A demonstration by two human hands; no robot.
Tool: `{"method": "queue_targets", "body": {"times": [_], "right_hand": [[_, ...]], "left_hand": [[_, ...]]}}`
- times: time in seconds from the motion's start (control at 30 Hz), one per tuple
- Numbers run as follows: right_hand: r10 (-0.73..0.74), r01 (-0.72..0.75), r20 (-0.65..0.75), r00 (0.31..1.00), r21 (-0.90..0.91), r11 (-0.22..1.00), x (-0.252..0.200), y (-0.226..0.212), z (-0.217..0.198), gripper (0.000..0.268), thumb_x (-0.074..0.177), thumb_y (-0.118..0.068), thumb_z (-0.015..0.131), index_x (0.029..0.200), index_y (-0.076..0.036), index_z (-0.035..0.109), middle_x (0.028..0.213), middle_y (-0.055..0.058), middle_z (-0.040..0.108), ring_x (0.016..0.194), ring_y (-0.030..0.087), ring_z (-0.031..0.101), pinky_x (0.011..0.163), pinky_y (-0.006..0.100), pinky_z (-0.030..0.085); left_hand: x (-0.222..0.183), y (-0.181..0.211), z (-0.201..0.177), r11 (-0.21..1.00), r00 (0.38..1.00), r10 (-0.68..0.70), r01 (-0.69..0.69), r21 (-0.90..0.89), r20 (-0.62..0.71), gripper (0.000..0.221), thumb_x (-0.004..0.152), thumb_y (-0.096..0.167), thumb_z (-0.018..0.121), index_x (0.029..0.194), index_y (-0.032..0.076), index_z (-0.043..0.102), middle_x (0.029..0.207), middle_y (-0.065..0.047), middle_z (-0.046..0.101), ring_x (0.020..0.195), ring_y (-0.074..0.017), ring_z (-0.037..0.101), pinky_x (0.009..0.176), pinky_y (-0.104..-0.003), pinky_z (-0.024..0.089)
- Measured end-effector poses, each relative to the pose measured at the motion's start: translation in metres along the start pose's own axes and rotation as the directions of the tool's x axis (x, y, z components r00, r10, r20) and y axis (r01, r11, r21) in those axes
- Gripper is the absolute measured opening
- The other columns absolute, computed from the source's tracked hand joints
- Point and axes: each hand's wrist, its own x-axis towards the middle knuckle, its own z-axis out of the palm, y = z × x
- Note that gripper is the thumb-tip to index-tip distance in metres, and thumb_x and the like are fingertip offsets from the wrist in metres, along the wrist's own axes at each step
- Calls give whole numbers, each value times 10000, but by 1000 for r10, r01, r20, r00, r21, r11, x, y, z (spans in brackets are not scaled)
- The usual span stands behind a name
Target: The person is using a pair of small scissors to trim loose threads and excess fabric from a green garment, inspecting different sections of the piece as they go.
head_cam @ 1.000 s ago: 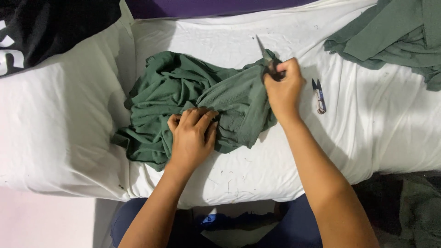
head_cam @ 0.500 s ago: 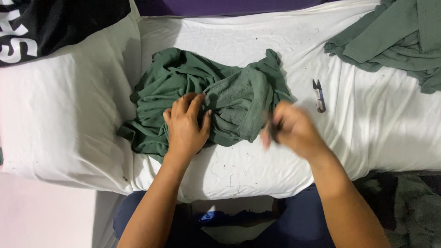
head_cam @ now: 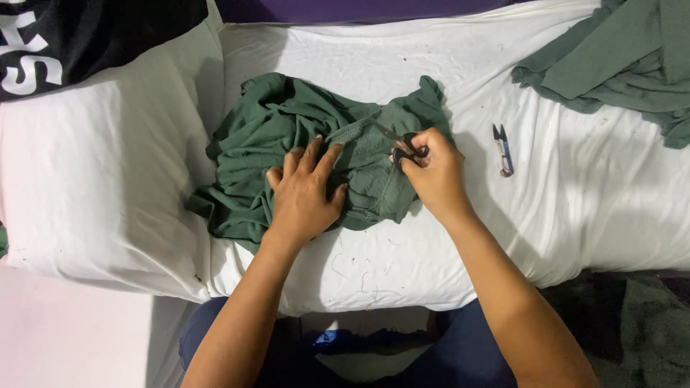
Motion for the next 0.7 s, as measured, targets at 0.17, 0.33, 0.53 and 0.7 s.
{"method": "queue_targets", "body": {"times": [0.17, 0.33, 0.53, 0.7], "right_hand": [[137, -144, -69, 988, -120, 982, -6, 35, 11, 222, 838, -24, 806, 936, 9, 609, 830, 219, 700, 777, 323, 739, 603, 361, 592], [75, -94, -99, 992, -202, 975, -1, 49, 21, 276, 773, -23, 828, 943, -4, 613, 875, 216, 708, 799, 366, 733, 618, 391, 585], [-186, 137, -98, 978, -373, 918, 10, 70, 43, 318, 697, -27, 837, 878, -47, 576, 825, 151, 681, 803, 373, 714, 673, 431, 590], [-121, 63, -178, 976, -300, 952, 18, 84, 44, 334, 645, -73, 868, 860, -86, 614, 768, 100, 689, 744, 314, 721, 600, 389, 579]], "left_hand": [[14, 14, -1, 992, 997, 75, -77, -97, -25, 531, 899, 308, 697, 1418, 264, 593, 1542, -167, 449, 1386, -407, 383, 975, -630, 228], [20, 16, 28, 979, 979, 199, -201, -46, -37, 244, 940, 323, 644, 1150, 293, 765, 1522, -99, 485, 1411, -362, 376, 975, -627, 211], [18, 11, 41, 969, 966, 242, -245, -21, -89, 181, 918, 307, 650, 1026, 303, 795, 1349, -52, 594, 1338, -309, 443, 956, -603, 204], [17, 12, 43, 960, 945, 269, -277, -23, -184, 162, 912, 297, 674, 1021, 281, 793, 1313, -39, 611, 1321, -302, 469, 973, -594, 196]]}}
